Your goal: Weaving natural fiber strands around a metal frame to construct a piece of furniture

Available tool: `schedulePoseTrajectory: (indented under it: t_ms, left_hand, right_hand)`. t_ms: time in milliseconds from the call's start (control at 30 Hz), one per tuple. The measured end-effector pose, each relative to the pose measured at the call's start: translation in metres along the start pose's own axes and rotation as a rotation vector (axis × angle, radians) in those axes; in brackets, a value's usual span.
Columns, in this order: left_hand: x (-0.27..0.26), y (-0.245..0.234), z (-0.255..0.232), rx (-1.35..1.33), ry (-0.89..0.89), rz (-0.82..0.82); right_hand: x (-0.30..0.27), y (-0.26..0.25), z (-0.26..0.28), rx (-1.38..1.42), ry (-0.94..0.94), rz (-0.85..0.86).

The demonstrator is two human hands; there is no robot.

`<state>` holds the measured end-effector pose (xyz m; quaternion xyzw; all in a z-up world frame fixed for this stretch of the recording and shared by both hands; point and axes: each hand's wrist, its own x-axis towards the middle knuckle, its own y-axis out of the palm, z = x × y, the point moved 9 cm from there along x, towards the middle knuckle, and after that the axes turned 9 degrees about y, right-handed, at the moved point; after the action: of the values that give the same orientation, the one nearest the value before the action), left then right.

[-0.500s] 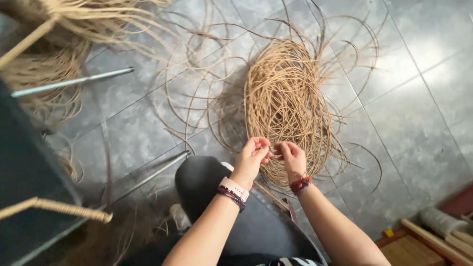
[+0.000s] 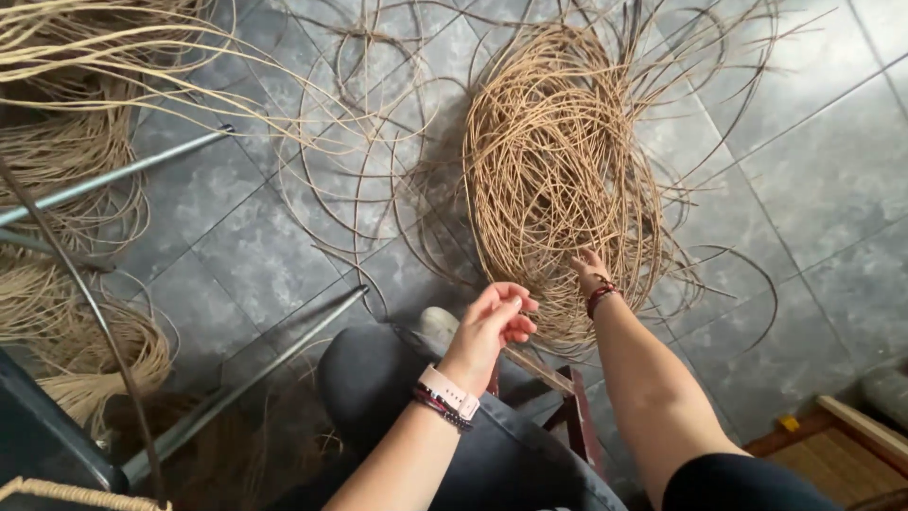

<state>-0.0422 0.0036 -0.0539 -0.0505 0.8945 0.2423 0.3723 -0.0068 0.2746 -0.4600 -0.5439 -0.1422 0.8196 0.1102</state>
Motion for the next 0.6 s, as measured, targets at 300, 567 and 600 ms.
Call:
schedulePoseTrajectory:
  t_ms: [300, 567, 600]
  left_hand:
    - [-0.009, -0.008, 0.049, 0.2, -0.375, 0.076]
    - [-0.017, 0.1, 0.014, -0.299, -0.254, 0.146]
    - [-0.02, 0.099, 0.006, -0.468, -0.198, 0.035]
  right_hand:
    - [-0.242, -0.003, 0.199, 0.203, -0.442, 0.058]
    - [-0.413, -0.048, 0.264, 0.779, -0.229, 0.543]
    - [-0.43, -0.058, 0.273, 0.835, -0.235, 0.612]
